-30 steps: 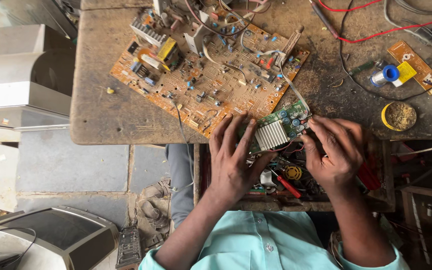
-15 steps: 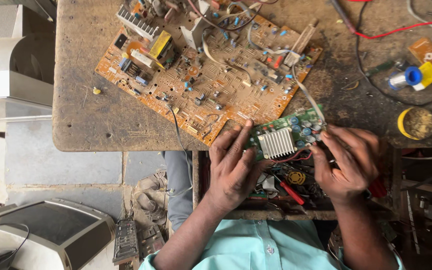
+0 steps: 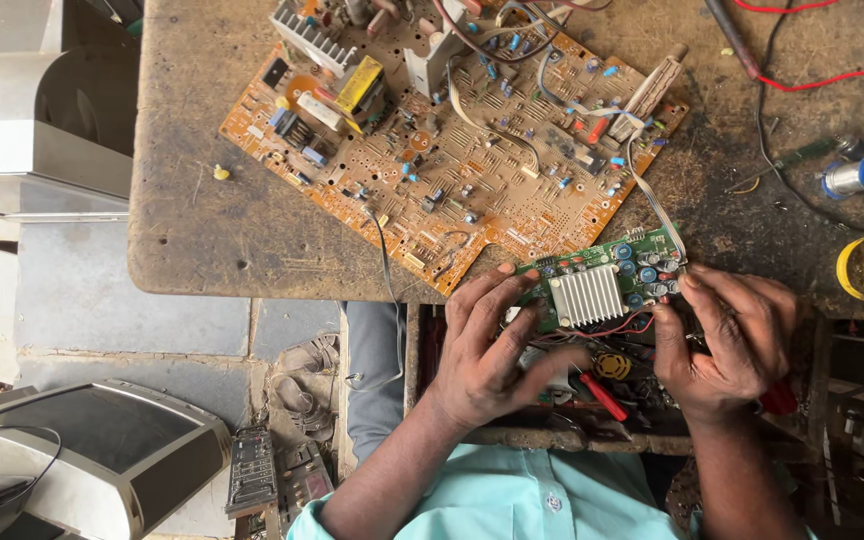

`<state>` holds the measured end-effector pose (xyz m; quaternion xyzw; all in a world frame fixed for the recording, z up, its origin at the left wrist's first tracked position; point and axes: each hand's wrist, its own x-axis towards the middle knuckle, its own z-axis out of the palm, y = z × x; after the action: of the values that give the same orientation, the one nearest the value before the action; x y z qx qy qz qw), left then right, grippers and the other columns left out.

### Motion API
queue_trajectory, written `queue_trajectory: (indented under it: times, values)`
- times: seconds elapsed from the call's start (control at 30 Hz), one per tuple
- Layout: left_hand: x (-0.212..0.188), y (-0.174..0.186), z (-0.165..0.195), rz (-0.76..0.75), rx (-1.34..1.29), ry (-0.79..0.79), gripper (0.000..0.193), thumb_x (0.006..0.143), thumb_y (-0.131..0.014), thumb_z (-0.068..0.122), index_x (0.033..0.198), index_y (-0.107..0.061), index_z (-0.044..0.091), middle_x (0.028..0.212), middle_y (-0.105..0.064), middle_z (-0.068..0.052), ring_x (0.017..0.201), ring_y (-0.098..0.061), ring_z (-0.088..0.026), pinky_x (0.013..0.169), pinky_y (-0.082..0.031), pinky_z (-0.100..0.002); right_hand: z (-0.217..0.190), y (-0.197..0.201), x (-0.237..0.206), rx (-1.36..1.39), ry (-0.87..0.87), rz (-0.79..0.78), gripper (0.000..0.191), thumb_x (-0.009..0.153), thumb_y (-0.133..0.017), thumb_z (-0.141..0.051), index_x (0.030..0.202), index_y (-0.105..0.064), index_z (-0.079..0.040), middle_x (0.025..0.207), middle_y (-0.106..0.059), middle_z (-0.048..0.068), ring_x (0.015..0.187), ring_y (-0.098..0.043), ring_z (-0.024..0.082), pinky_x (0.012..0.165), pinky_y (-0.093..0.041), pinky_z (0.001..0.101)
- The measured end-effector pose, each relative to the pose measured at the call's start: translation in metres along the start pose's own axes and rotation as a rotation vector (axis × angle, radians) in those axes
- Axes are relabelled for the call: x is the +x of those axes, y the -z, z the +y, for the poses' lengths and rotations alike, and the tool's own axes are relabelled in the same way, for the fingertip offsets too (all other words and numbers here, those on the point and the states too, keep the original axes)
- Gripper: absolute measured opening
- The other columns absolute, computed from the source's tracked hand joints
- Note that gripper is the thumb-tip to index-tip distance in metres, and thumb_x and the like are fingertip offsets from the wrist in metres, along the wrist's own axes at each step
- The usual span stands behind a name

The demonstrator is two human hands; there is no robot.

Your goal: The person works at a cluttered repair bench on television circuit boards. They point at components with a tool, pry and unscrew parts from a large board using screwdrivers, handle a small green board, brush dust off it, and solder components onto it with a soldering iron.

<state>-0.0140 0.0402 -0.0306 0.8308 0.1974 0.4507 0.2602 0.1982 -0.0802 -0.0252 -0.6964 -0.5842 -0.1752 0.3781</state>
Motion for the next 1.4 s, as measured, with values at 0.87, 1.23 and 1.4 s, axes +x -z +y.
queue_trajectory:
  times: [0.87,1.23,1.4]
  values:
    - [0.046,0.071,-0.008,-0.128,0.485,0.244,0.055,0.079,-0.083,0.028,0.127,-0.071,0.005,0.14,-0.064,-0.013,0.124,-0.053,-0.039,0.119,-0.03,-0.059,-0.008,0.001,0.001,-0.001,0.014,0.01,0.03,0.1,-0.077,-0.004,0.129,-0.073,-0.007,0.128,-0.065,0.009,0.118,-0.058,0.032,0.099,-0.047,0.043]
    - [0.066,0.073,-0.06,-0.003,0.492,0.195,0.025,0.093,-0.076,0.014,0.117,-0.074,0.008,0.136,-0.068,-0.013,0.137,-0.057,-0.037,0.121,-0.038,-0.05,-0.014,0.004,0.008,0.003,0.003,0.01,0.033,0.097,-0.075,-0.003,0.13,-0.073,-0.007,0.126,-0.066,0.01,0.115,-0.058,0.032,0.101,-0.048,0.0444]
    - [0.074,0.076,-0.081,-0.025,0.537,0.211,0.04,0.086,-0.071,0.011,0.123,-0.069,-0.002,0.135,-0.066,-0.02,0.131,-0.055,-0.04,0.117,-0.036,-0.051,-0.022,0.009,0.015,-0.015,-0.002,-0.026,0.034,0.098,-0.073,-0.004,0.132,-0.07,-0.008,0.128,-0.066,0.009,0.117,-0.058,0.032,0.104,-0.047,0.0446]
